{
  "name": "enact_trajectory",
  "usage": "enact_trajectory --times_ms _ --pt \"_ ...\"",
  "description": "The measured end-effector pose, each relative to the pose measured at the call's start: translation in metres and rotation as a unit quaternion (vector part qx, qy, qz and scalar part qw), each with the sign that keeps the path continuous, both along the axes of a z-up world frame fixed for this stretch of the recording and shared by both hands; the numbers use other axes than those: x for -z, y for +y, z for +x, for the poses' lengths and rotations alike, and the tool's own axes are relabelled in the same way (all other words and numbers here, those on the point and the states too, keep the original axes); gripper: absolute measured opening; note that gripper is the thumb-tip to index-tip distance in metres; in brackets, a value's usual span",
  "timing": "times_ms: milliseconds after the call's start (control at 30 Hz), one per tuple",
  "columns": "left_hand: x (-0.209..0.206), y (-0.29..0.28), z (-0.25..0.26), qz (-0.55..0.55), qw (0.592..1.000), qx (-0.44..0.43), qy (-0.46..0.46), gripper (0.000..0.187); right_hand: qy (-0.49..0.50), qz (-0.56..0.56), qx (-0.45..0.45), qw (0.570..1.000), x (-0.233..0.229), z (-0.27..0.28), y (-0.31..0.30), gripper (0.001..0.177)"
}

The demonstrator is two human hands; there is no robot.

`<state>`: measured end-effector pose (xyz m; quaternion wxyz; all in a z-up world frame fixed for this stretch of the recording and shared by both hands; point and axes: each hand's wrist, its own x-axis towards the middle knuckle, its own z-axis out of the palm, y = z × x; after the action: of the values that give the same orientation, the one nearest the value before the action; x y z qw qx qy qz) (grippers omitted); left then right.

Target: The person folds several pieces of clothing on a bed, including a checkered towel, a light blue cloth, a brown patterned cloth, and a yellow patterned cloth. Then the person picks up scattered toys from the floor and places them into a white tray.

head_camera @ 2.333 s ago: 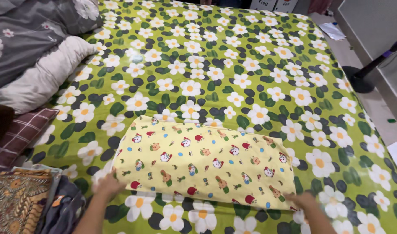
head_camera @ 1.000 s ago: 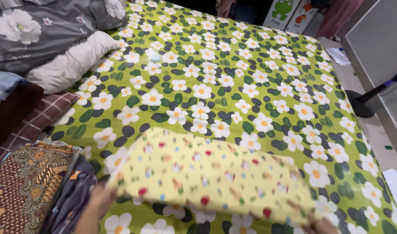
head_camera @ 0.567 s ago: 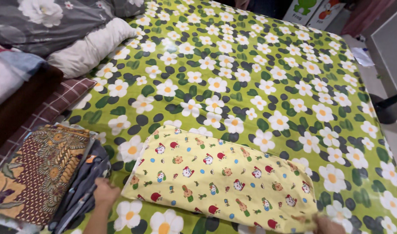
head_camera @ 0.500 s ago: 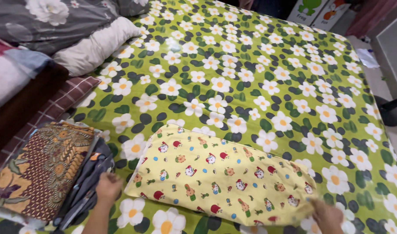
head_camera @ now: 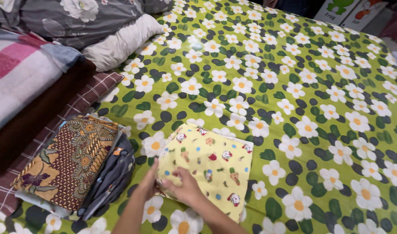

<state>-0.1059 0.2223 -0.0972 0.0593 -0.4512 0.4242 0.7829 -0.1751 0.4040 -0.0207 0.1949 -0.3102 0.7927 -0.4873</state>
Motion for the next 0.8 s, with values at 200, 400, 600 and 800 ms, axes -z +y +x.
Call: enact_trajectory --times_ms 200,400,600,800 --pt "0.069 0.008 0.02 -0.201 0.98 0.0 -0.001 0.053 0.115 0.388 0.206 0.891 0.056 -0.09 0.116 0.062" --pt "0.056 0.014 0.022 -0.549 0.828 0.031 -0.106 0.052 -0.048 0.309 0.269 0.911 0.112 -0.104 0.213 0.085" --pt "-0.012 0.048 0.021 -0.695 0.699 0.089 -0.143 0.055 -0.106 0.247 0.283 0.921 0.133 -0.101 0.224 0.085" --pt "-0.051 0.081 0.017 -0.613 0.703 0.361 0.002 0.038 -0.257 0.156 0.263 0.917 0.073 -0.095 0.213 0.082"
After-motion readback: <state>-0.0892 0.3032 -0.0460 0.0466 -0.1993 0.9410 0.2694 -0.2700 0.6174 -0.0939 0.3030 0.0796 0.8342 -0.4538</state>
